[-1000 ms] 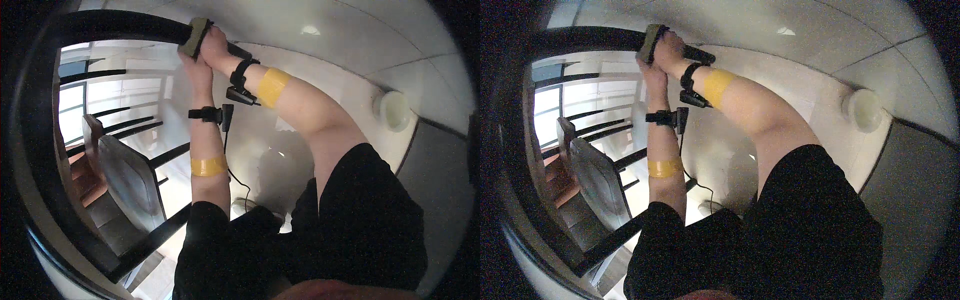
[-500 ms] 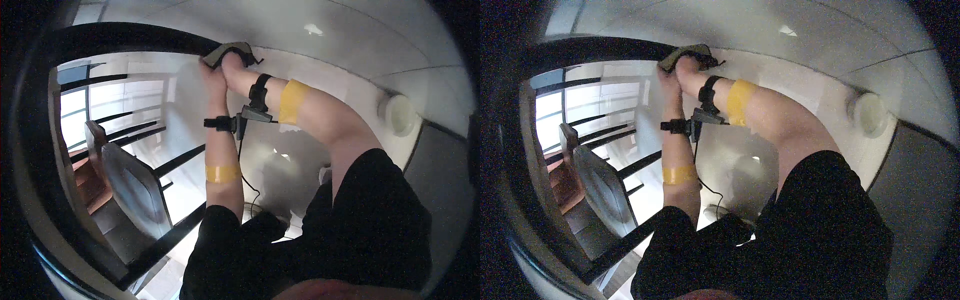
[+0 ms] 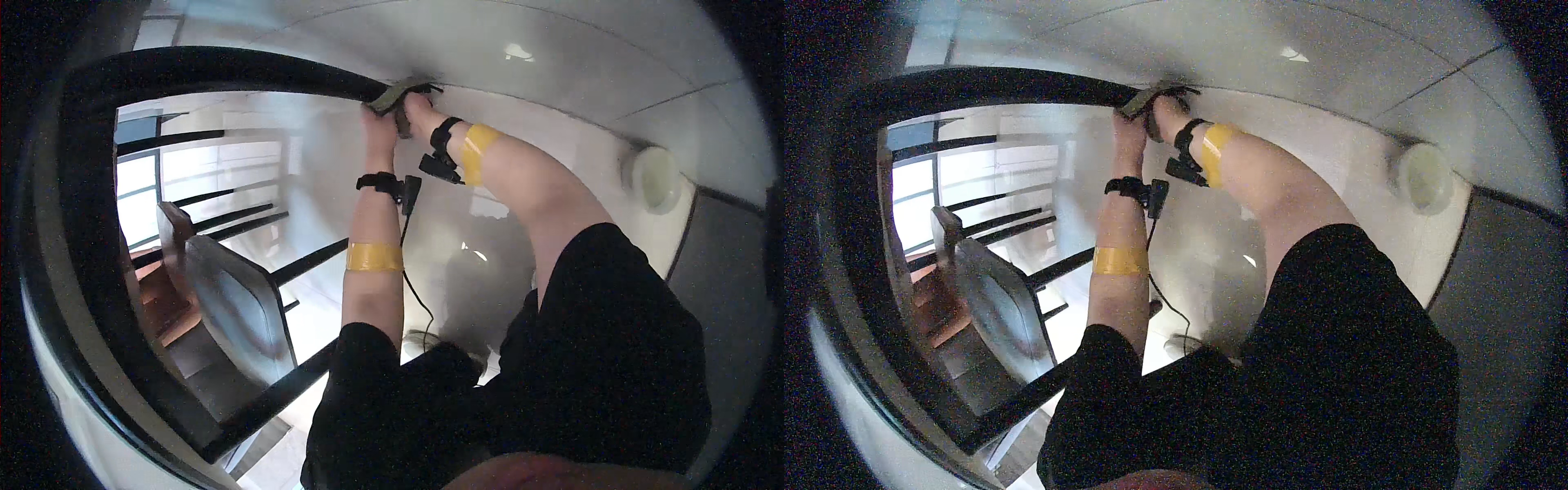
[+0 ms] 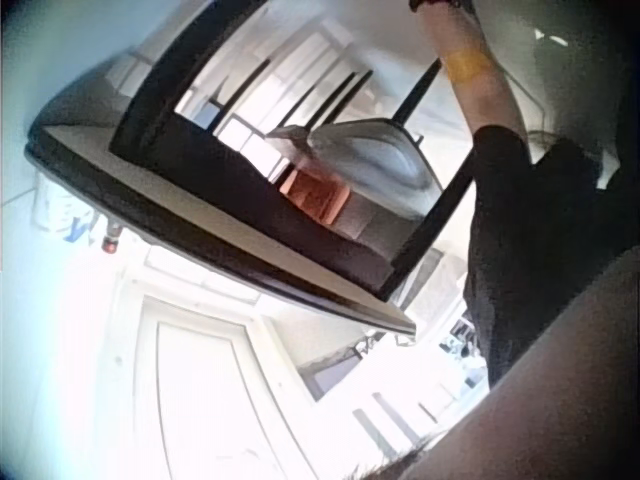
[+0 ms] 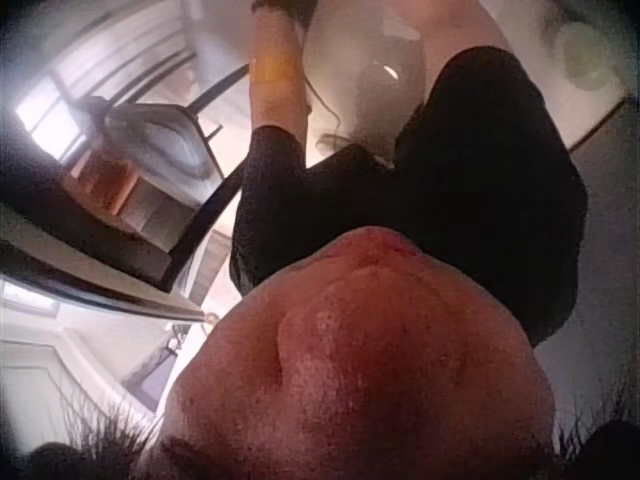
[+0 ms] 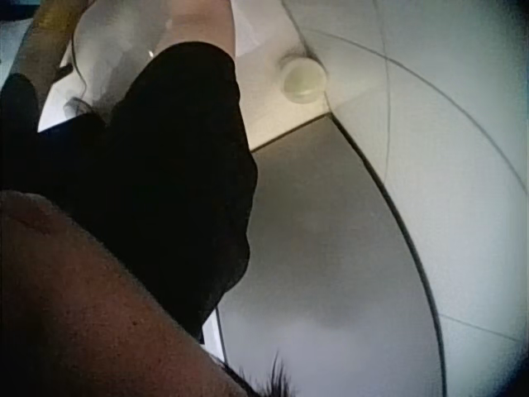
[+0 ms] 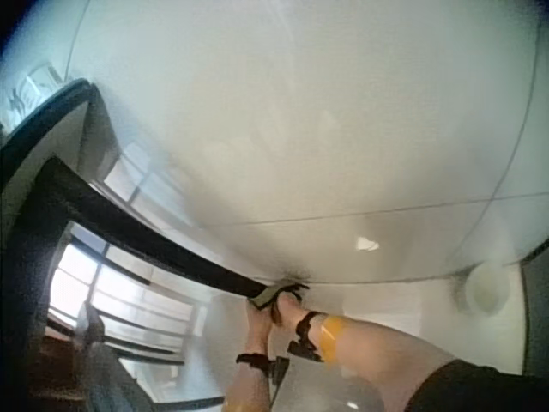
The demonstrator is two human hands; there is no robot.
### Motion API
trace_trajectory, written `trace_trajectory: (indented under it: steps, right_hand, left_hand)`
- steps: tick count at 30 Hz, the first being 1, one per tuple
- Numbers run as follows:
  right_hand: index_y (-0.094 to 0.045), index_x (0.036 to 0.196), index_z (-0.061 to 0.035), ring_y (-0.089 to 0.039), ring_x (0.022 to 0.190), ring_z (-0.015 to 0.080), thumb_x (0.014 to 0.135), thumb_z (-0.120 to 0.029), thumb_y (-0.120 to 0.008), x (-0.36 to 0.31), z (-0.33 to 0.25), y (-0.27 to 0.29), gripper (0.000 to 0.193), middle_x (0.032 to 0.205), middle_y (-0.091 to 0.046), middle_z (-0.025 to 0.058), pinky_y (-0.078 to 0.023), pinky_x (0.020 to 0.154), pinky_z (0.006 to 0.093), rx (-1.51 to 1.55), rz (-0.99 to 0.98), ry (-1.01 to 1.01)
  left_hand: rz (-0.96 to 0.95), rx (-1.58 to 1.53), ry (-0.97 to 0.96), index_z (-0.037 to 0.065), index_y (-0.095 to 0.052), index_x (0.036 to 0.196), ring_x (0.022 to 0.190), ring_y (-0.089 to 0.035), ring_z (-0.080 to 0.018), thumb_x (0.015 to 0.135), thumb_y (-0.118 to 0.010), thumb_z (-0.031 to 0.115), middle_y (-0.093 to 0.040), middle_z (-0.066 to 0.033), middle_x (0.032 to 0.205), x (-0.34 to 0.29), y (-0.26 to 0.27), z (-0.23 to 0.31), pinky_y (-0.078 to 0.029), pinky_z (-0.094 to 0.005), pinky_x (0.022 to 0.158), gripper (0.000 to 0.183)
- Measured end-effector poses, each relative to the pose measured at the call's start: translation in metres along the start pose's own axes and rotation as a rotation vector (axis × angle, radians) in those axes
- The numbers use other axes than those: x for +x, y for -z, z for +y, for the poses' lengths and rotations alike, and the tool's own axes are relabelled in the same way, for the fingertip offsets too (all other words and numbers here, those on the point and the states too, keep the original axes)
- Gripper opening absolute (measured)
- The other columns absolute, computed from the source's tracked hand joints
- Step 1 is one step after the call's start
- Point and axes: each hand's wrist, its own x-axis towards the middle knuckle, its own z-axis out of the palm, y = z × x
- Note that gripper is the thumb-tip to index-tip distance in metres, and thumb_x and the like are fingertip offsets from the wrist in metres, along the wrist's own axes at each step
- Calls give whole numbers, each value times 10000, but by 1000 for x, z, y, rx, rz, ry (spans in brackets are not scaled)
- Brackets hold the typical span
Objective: The person is cleaning the legs of a chair and the surface of a dining table using a cloth.
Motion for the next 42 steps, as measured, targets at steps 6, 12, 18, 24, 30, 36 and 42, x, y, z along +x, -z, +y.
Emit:
trace_trajectory:
  steps: [6,12,18,24,30,36,42]
  right_hand:
    - [-560,1255,-29,-581,1174,278,1004,-222,-312,22,13,-13,402,1276,-616,155,-450,1012,417,188,-85,-1]
    - [-486,1394,-27,-477,1337,299,1057,-355,-250,-53,32,-108,527,1423,-521,186,-385,1083,435,2,-210,-85]
    - [-536,1327,20,-545,1269,351,1042,-241,-311,-62,28,-102,447,1376,-560,214,-442,1028,441,-750,148,193]
    - [-660,1106,-22,-644,976,245,1013,-217,-394,75,-5,31,343,1094,-685,135,-529,836,419,-189,-170,155]
    - [-680,984,-73,-594,808,185,938,-205,-556,46,-28,-35,186,908,-686,54,-498,729,382,-384,-455,234]
    - [-670,1046,-36,-686,916,335,915,-119,-518,-44,-84,-159,217,982,-711,165,-526,763,427,-789,-310,1222]
    - [-670,1102,-51,-639,1036,426,893,-189,-571,-33,-34,-120,269,1046,-699,203,-498,894,480,-490,7,1171]
  left_hand:
    - [192,235,-123,-66,-458,1366,1198,-584,-368,775,-571,-41,-592,-235,1291,-14,-6,104,-447,-425,1046,603]
    - [231,243,-228,-73,-424,1414,1247,-548,-373,722,-521,-67,-566,-268,1321,-14,87,164,-402,-420,1094,699]
    - [70,290,-130,-77,-428,1391,1221,-576,-361,773,-547,-50,-586,-264,1306,-7,96,122,-439,-403,1048,630]
    - [-22,238,-112,-63,-407,1393,1244,-561,-379,834,-611,5,-577,-269,1302,-5,20,97,-457,-422,1020,600]
    - [118,195,-87,-63,-362,1432,1302,-516,-368,872,-659,50,-535,-261,1352,-7,36,87,-424,-426,1064,645]
    - [404,105,-452,-84,-447,1329,1108,-598,-282,930,-550,8,-604,-202,1241,-12,91,242,-492,-364,953,422]
    - [264,178,-523,-69,-441,1247,1131,-582,-338,866,-540,-56,-588,-228,1206,18,81,150,-447,-422,1016,394]
